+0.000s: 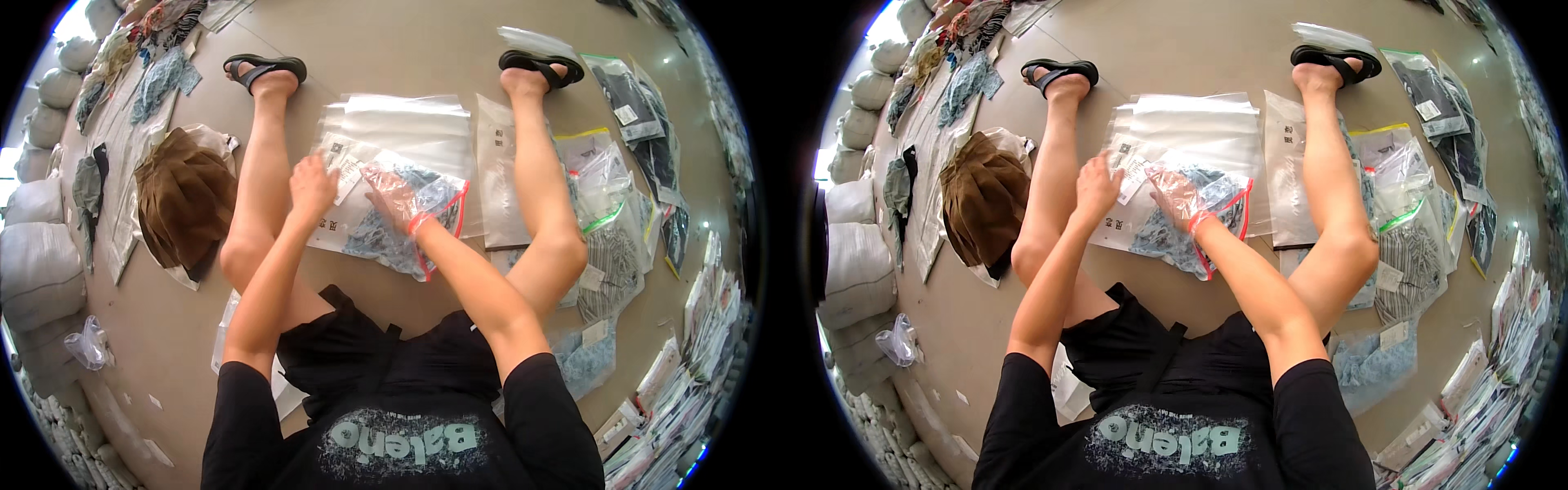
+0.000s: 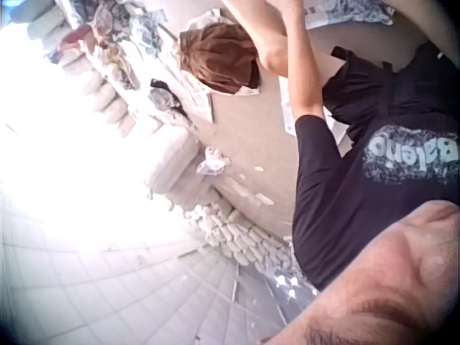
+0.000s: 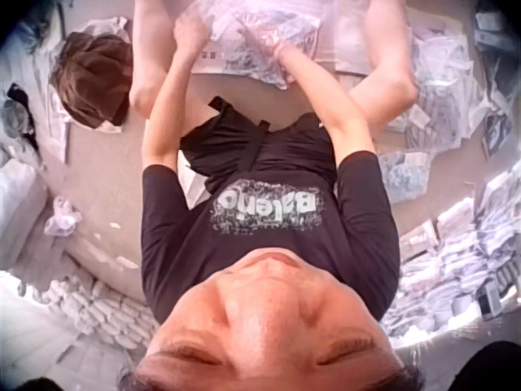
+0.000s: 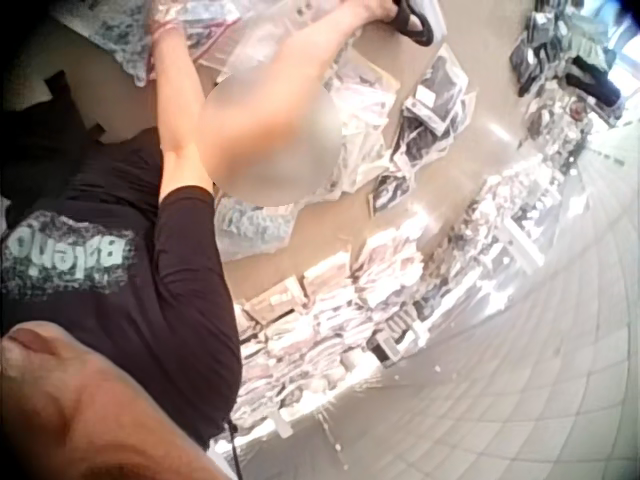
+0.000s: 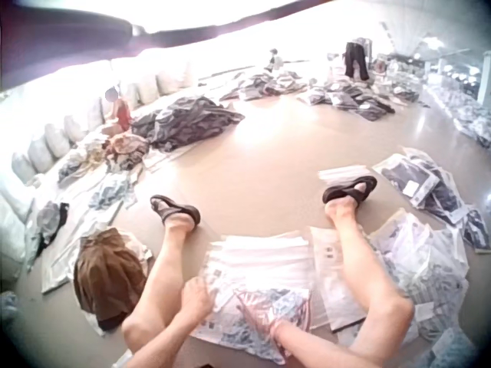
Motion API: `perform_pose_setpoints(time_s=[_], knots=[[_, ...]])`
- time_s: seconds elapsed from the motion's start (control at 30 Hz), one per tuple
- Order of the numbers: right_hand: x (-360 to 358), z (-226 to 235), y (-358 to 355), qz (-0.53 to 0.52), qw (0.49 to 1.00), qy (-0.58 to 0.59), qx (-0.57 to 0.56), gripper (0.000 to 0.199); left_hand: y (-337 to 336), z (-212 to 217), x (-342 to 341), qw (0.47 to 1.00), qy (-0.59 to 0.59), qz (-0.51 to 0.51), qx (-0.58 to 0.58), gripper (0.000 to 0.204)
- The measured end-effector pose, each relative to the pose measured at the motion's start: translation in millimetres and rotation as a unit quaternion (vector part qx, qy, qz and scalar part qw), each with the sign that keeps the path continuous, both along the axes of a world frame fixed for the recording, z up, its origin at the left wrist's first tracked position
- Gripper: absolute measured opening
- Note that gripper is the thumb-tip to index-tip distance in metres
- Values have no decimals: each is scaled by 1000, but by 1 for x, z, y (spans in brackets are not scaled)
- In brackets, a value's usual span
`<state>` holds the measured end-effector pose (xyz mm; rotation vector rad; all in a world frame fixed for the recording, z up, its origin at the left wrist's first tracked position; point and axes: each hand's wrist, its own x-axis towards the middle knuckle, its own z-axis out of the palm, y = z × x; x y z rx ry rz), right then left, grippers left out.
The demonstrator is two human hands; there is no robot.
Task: The person sits on the floor and packs folded clothes into clear plastic zip-lock bags. They repeatedly pick up garments, place them into bags, and seal the bags, stacking the finished packages to the side.
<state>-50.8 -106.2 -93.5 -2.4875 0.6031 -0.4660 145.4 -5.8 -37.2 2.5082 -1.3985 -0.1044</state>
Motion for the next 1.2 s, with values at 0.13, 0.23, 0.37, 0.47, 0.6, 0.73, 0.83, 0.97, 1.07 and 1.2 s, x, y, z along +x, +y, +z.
perform_pose_setpoints(time_s=[0.13,0.23,0.37,0.47,0.6,0.73,0.83,0.97,1.07,1.2], knots=[[19,13,3,-42,991,108,69,49,-7,-37,28,982,136,116,62,73],[23,12,7,-107,979,91,144,48,-7,-41,24,969,195,146,40,70],[28,28,16,-199,739,-146,626,47,5,-45,23,955,266,127,-16,45],[42,21,22,-275,657,-176,680,55,9,-46,21,953,276,88,-91,31],[37,-3,27,-180,693,-271,643,20,4,-30,10,959,249,86,-102,28],[-2,5,15,-159,593,-300,730,15,6,-27,14,970,146,108,-161,33],[-61,31,16,-185,866,-54,462,30,8,-26,17,967,158,139,-145,35],[-110,10,27,-238,970,-8,49,63,8,-32,15,971,150,141,-123,35],[-104,14,37,-317,947,-55,-12,94,7,-23,9,973,168,120,-106,33],[-86,30,36,-279,950,133,-43,113,8,5,-2,971,178,64,-149,32]])
